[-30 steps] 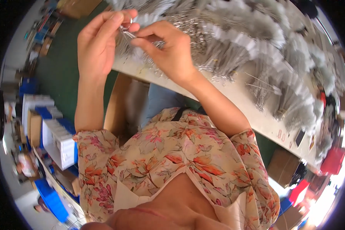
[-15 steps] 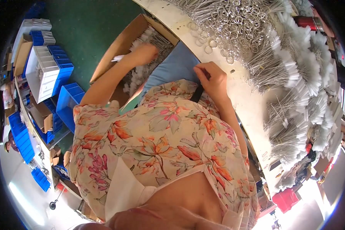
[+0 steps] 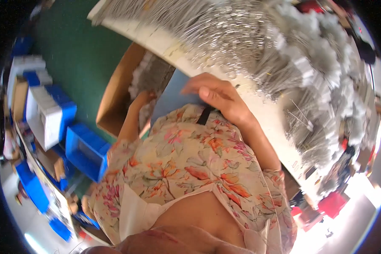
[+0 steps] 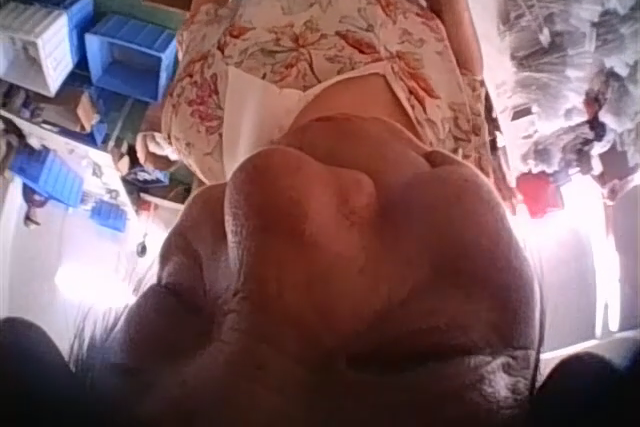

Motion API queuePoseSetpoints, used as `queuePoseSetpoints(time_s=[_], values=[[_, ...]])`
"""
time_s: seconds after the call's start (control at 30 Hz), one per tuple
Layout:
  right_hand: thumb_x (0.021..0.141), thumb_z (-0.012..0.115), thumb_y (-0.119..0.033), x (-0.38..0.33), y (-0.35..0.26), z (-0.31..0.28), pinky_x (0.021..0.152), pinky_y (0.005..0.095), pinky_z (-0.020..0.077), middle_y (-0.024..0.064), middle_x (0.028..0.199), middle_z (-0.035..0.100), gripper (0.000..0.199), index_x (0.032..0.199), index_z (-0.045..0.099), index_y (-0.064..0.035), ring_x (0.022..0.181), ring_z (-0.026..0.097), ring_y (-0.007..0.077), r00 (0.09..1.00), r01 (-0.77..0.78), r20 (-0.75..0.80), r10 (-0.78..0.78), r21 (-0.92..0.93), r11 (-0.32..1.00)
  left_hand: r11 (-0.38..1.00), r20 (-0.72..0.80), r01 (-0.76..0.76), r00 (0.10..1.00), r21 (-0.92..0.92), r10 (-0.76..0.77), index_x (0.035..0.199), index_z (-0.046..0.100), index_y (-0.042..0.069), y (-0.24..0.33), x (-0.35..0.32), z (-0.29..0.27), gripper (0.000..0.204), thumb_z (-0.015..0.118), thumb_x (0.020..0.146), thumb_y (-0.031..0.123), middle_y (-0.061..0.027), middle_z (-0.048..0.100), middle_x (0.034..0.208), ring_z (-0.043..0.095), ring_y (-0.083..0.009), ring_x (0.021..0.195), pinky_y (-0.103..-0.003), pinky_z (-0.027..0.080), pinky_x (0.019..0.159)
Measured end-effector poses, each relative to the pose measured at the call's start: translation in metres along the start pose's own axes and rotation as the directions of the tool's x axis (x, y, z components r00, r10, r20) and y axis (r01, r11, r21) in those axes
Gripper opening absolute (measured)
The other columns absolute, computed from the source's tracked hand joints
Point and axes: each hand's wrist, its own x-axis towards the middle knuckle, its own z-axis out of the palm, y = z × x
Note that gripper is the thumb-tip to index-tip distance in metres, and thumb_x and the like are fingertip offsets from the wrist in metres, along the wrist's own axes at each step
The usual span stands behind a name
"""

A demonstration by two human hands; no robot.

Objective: Assembling small brushes by attaching metal rings to the bases of the brush handles.

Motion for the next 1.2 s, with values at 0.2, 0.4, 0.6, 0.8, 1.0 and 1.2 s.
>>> queuePoseSetpoints(time_s=[0.2,0.4,0.6,0.8,1.0,1.2], values=[[0.094,0.041,-0.034,-0.047,-0.099,-0.010,0.085,0.0326,0.0386,0.0151,0.100,0.059,0.042,0.100,0.066,-0.0012,0.094,0.053,0.0254,0.868,0.456,0.134,-0.478,0.166,0.874,0.952,0.153,0.040,0.988,-0.303,0.007,0.113,0.056,0.001,0.130,-0.057,-0.211,0.033,0.058,0.087,0.020,-0.0071,0.063,0.100,0.062,-0.0157,0.088,-0.026,0.050,0.073],[0.091,0.049,-0.034,-0.107,-0.121,-0.059,0.077,0.0299,0.0397,0.0138,0.096,0.059,0.038,0.097,0.067,-0.0011,0.086,0.053,0.0210,0.839,0.472,0.120,-0.531,0.325,0.819,0.768,-0.244,-0.483,0.875,-0.421,0.417,0.114,0.056,0.000,0.234,-0.071,-0.344,0.028,0.055,0.089,0.012,-0.0045,0.062,0.101,0.059,-0.0126,0.091,-0.026,0.045,0.082],[0.088,0.056,-0.033,-0.108,-0.137,-0.100,0.069,0.0271,0.0408,0.0125,0.092,0.058,0.035,0.094,0.068,-0.0010,0.079,0.052,0.0166,0.860,0.395,0.117,-0.497,0.464,0.793,0.708,-0.248,-0.703,0.698,-0.065,0.671,0.108,0.060,-0.001,0.365,0.054,-0.409,0.027,0.057,0.088,0.017,-0.0032,0.064,0.092,0.059,-0.0090,0.084,-0.022,0.044,0.077],[0.085,0.063,-0.033,-0.068,-0.167,-0.114,0.061,0.0243,0.0419,0.0112,0.088,0.058,0.033,0.091,0.068,-0.0010,0.071,0.052,0.0122,0.856,0.341,0.124,-0.502,0.594,0.728,0.809,-0.659,-0.261,0.476,0.527,0.582,0.105,0.061,0.003,0.363,0.232,-0.496,0.039,0.060,0.083,0.036,-0.0149,0.066,0.096,0.063,-0.0280,0.088,-0.036,0.048,0.077],[0.085,0.061,-0.013,-0.043,-0.107,-0.236,0.081,0.0259,0.0507,0.0055,0.092,0.065,0.016,0.100,0.064,-0.0075,0.086,0.061,0.0122,0.855,0.097,-0.450,-0.258,-0.351,0.931,0.827,-0.759,0.130,0.495,0.547,0.424,0.096,0.062,0.010,0.391,0.244,-0.464,0.034,0.057,0.081,0.040,-0.0127,0.066,0.094,0.062,-0.0329,0.089,-0.045,0.049,0.074],[0.075,0.062,-0.018,-0.034,-0.038,-0.403,0.075,0.0334,0.0513,0.0084,0.085,0.068,0.019,0.089,0.068,-0.0072,0.080,0.065,0.0228,0.614,-0.493,-0.715,-0.334,-0.678,0.545,0.865,-0.804,0.042,0.396,0.499,0.444,0.094,0.061,0.011,0.385,0.249,-0.467,0.024,0.054,0.081,0.031,-0.0110,0.066,0.087,0.063,-0.0330,0.082,-0.046,0.049,0.071]])
